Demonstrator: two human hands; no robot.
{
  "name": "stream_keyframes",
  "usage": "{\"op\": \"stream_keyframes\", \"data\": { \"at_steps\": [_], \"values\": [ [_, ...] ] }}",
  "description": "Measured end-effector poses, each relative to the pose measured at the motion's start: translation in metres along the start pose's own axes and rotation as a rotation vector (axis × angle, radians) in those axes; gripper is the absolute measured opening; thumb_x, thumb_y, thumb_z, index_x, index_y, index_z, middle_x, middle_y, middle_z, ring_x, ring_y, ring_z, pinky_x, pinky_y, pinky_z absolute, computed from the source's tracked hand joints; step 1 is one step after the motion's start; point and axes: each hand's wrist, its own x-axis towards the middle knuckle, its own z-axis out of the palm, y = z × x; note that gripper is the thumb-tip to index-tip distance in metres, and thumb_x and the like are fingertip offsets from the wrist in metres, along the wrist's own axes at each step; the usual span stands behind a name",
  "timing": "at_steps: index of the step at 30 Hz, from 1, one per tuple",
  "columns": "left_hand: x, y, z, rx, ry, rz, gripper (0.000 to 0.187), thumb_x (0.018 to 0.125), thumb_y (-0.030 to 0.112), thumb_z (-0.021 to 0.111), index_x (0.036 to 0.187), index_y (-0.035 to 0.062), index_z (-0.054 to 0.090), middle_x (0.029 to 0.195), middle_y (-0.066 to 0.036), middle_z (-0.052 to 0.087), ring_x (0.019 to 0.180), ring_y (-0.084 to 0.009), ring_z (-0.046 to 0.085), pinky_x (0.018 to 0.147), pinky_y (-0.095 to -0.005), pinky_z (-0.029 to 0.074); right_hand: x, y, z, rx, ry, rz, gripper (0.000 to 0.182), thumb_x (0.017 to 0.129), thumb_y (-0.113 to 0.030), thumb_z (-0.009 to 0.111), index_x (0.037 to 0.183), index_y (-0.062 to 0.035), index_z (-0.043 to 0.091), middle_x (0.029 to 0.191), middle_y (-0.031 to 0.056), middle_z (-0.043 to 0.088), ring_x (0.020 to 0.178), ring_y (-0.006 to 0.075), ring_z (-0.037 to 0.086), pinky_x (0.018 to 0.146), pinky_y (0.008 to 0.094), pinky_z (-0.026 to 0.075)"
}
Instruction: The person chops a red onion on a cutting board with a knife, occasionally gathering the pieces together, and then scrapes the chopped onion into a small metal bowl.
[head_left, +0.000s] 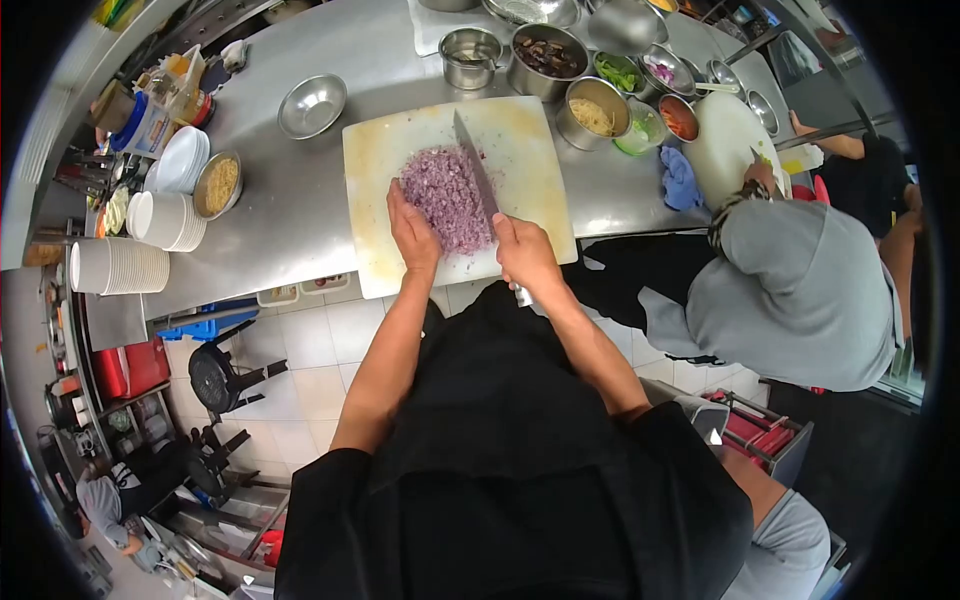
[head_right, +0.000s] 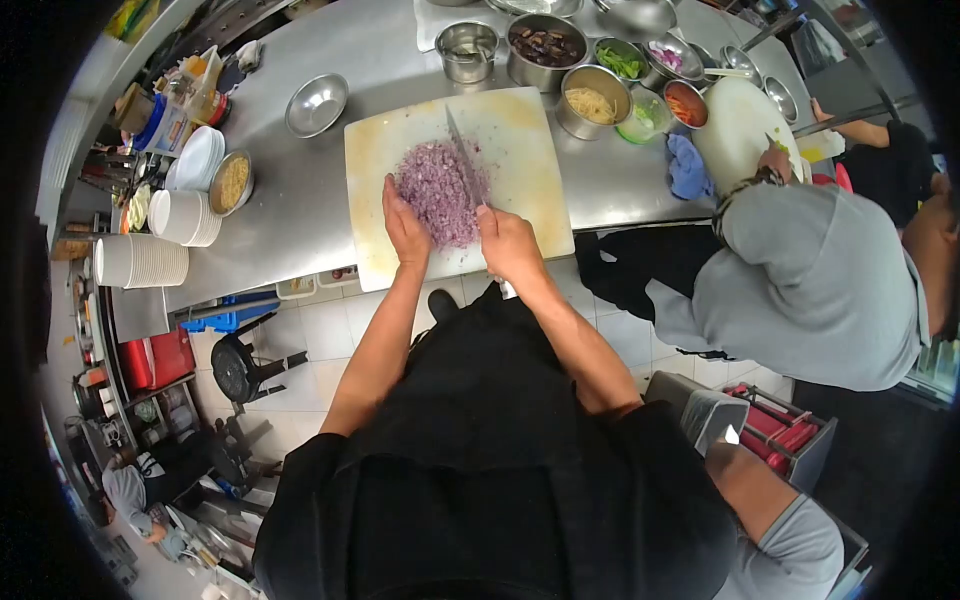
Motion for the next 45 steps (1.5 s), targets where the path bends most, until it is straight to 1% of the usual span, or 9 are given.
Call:
{"op": "stream_keyframes", "data": {
  "at_steps": [10,12,13,16,22,29,31,35,45],
  "values": [
    [0.068,-0.037,0.019,0.608,-0.185,0.236,0.052,0.099,0.03,0.043,0.132,-0.0105,0.049,0.141,-0.029,0.045,0.132,-0.045,0.038,0.114,-0.0576,0.02,0.017,0.006,-0.046,0.019,0.131,-0.021,0.049,0.103,-0.038,0.045,0.072,-0.0011,0.055,0.056,0.0063,0.053,0.04,0.0159,0.054,0.038,0.0325,0.043],
    [0.083,-0.038,0.028,0.511,-0.291,0.29,0.047,0.099,0.03,0.046,0.126,-0.0079,0.056,0.135,-0.027,0.052,0.13,-0.0429,0.042,0.113,-0.0526,0.026,0.032,0.014,-0.047,-0.157,0.161,-0.086,0.05,0.102,-0.037,0.045,0.076,0.003,0.059,0.058,0.0133,0.057,0.043,0.0211,0.058,0.044,0.0371,0.047],
    [0.087,-0.036,0.033,0.512,-0.293,0.295,0.047,0.099,0.03,0.046,0.126,-0.0079,0.056,0.135,-0.027,0.052,0.13,-0.0429,0.042,0.113,-0.0526,0.026,0.04,0.021,-0.033,-0.361,0.313,-0.379,0.049,0.101,-0.034,0.04,0.083,0.0041,0.066,0.066,0.0279,0.062,0.059,0.0392,0.065,0.069,0.0472,0.052],
    [0.082,-0.02,0.046,0.098,-0.521,0.301,0.039,0.099,0.028,0.048,0.116,-0.0039,0.064,0.12,-0.023,0.062,0.118,-0.0384,0.054,0.104,-0.045,0.039,0.033,0.012,-0.002,-0.365,0.266,-0.465,0.048,0.1,-0.032,0.041,0.084,0.0052,0.066,0.064,0.0286,0.061,0.064,0.0427,0.064,0.072,0.049,0.052],
    [0.057,0.007,0.004,-0.11,-0.431,-0.118,0.029,0.099,0.021,0.05,0.103,-0.0017,0.068,0.1,-0.018,0.068,0.092,-0.0294,0.065,0.084,-0.0355,0.049,-0.011,-0.004,-0.005,-0.064,-0.054,-0.046,0.054,0.102,-0.035,0.042,0.072,0.005,0.06,0.053,0.0203,0.056,0.042,0.029,0.06,0.051,0.0429,0.051],
    [0.033,-0.003,0.005,-0.04,-0.166,-0.026,0.037,0.102,0.021,0.041,0.121,-0.0055,0.061,0.122,-0.021,0.062,0.115,-0.0325,0.059,0.1,-0.0367,0.044,-0.002,0.003,0.01,-0.109,0.003,-0.232,0.05,0.103,-0.035,0.043,0.072,0.0013,0.055,0.046,0.0098,0.05,0.036,0.0198,0.051,0.038,0.0378,0.044],
    [0.031,-0.003,0.009,-0.066,-0.13,-0.04,0.04,0.103,0.022,0.04,0.125,-0.0064,0.058,0.126,-0.022,0.06,0.118,-0.034,0.058,0.102,-0.0375,0.043,0.003,-0.006,0.011,-0.188,-0.119,-0.009,0.05,0.102,-0.034,0.042,0.076,0.0042,0.061,0.062,0.0227,0.06,0.06,0.0383,0.064,0.062,0.0477,0.049],
    [0.025,-0.004,0.003,0.004,-0.042,-0.006,0.047,0.103,0.025,0.036,0.133,-0.0083,0.051,0.134,-0.025,0.054,0.125,-0.0375,0.051,0.108,-0.0393,0.038,-0.002,-0.003,0.019,-0.163,-0.041,-0.156,0.049,0.102,-0.034,0.042,0.077,0.0038,0.06,0.064,0.0228,0.06,0.059,0.0383,0.063,0.062,0.0477,0.049],
    [0.076,-0.03,0.033,0.507,-0.235,0.335,0.046,0.101,0.027,0.04,0.126,-0.0096,0.055,0.129,-0.026,0.056,0.121,-0.0409,0.05,0.106,-0.0427,0.038,-0.009,-0.013,-0.016,0.037,0.031,-0.034,0.05,0.103,-0.037,0.044,0.077,0.0029,0.059,0.05,0.0099,0.052,0.041,0.0208,0.058,0.046,0.0372,0.048]
  ]
}}
